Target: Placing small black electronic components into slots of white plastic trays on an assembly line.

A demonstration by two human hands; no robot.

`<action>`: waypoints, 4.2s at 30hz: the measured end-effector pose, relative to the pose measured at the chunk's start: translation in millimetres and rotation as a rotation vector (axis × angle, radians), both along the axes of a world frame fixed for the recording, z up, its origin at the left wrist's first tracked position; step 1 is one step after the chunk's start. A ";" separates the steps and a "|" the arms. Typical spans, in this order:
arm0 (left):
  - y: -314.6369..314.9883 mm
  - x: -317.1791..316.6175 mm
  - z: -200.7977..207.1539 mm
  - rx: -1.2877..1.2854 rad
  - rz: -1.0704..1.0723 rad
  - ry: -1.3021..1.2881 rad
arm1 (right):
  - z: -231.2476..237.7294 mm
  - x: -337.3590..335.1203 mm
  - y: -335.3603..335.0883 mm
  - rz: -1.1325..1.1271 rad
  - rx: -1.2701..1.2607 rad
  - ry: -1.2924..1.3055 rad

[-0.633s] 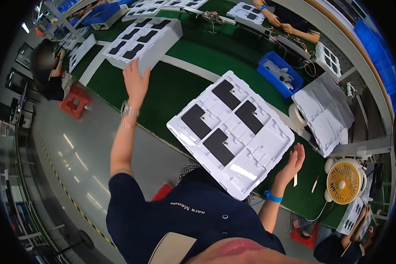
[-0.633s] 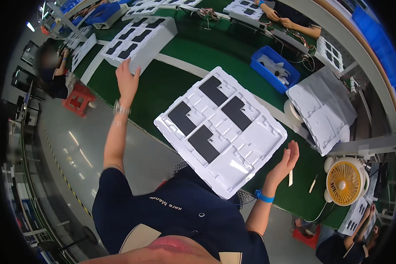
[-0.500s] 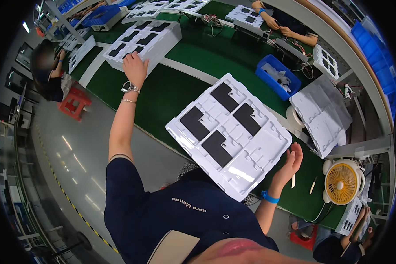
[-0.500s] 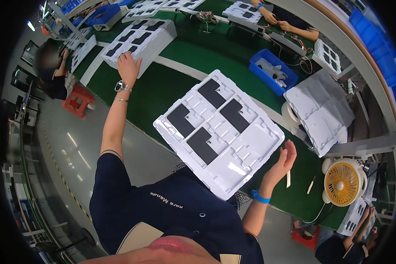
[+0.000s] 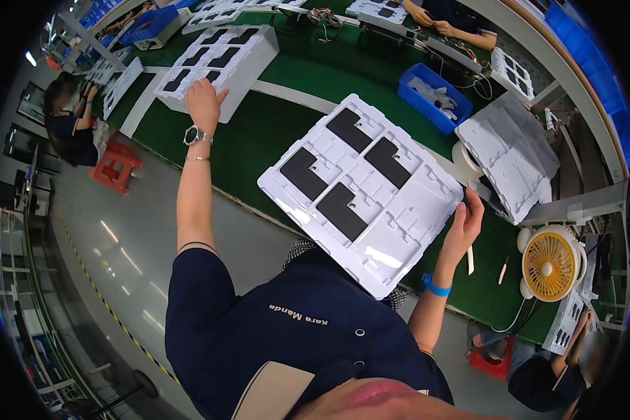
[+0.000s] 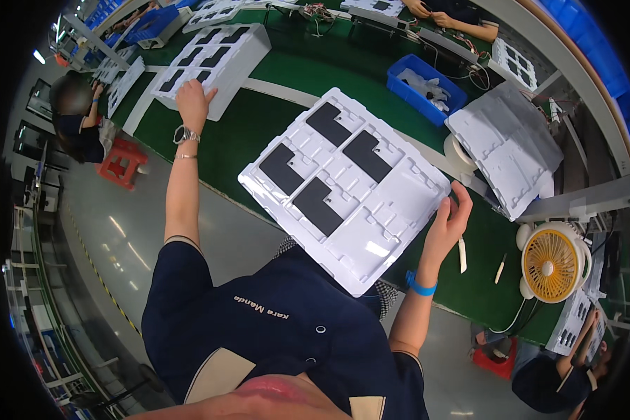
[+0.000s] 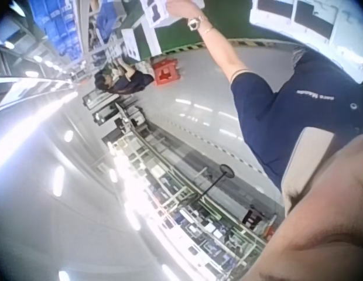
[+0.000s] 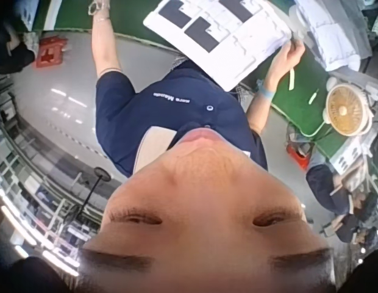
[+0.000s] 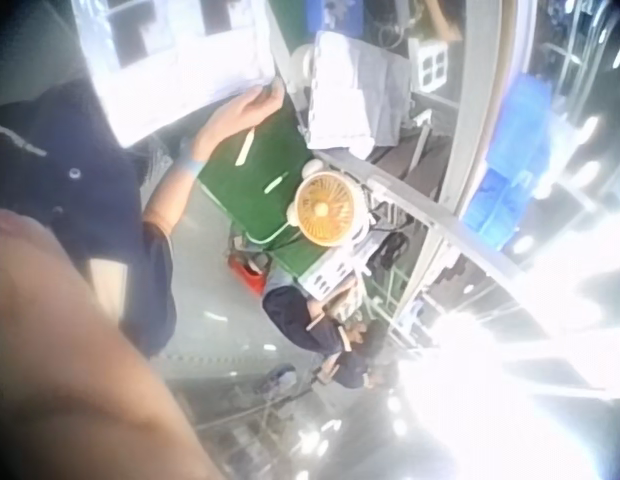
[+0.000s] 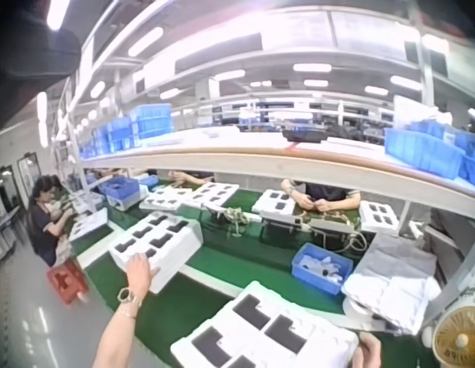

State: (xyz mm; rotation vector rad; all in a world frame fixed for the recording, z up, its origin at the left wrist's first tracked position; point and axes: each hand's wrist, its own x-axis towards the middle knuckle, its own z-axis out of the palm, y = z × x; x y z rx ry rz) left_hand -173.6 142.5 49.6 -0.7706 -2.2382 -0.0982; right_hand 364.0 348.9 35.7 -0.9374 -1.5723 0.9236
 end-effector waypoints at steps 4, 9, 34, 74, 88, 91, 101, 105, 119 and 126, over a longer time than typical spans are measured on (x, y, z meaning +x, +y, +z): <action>-25.0 49.0 8.6 -0.024 -0.075 -0.069 | -11.7 1.2 7.2 0.012 -0.013 -0.031; -63.6 117.3 12.9 0.010 -0.167 -0.133 | -12.9 8.5 3.8 0.008 -0.114 -0.018; -59.2 295.8 -11.3 0.620 -0.668 -1.393 | 12.4 25.0 -16.7 0.428 -0.427 -0.089; 57.6 290.2 83.3 0.386 -0.986 -2.389 | 98.3 -62.9 -35.4 0.893 -0.427 -0.055; 70.1 318.2 71.3 0.248 -0.968 -2.315 | 85.9 -46.2 -45.5 0.743 -0.562 -0.047; 68.9 319.9 67.0 0.285 -0.935 -2.324 | 85.7 -46.3 -46.0 0.730 -0.562 -0.054; 67.9 316.9 70.5 0.221 -0.939 -2.274 | 80.8 -47.7 -50.6 0.652 -0.392 -0.159; 66.1 318.8 67.4 0.188 -0.997 -2.128 | 74.9 -48.8 -54.1 0.547 -0.057 -0.268; 71.9 313.8 70.4 0.215 -1.010 -1.993 | 88.7 -45.1 -33.1 0.662 -0.372 -0.125; 71.4 311.9 70.7 0.158 -1.012 -1.952 | 89.9 -54.4 -36.7 0.649 -0.229 -0.234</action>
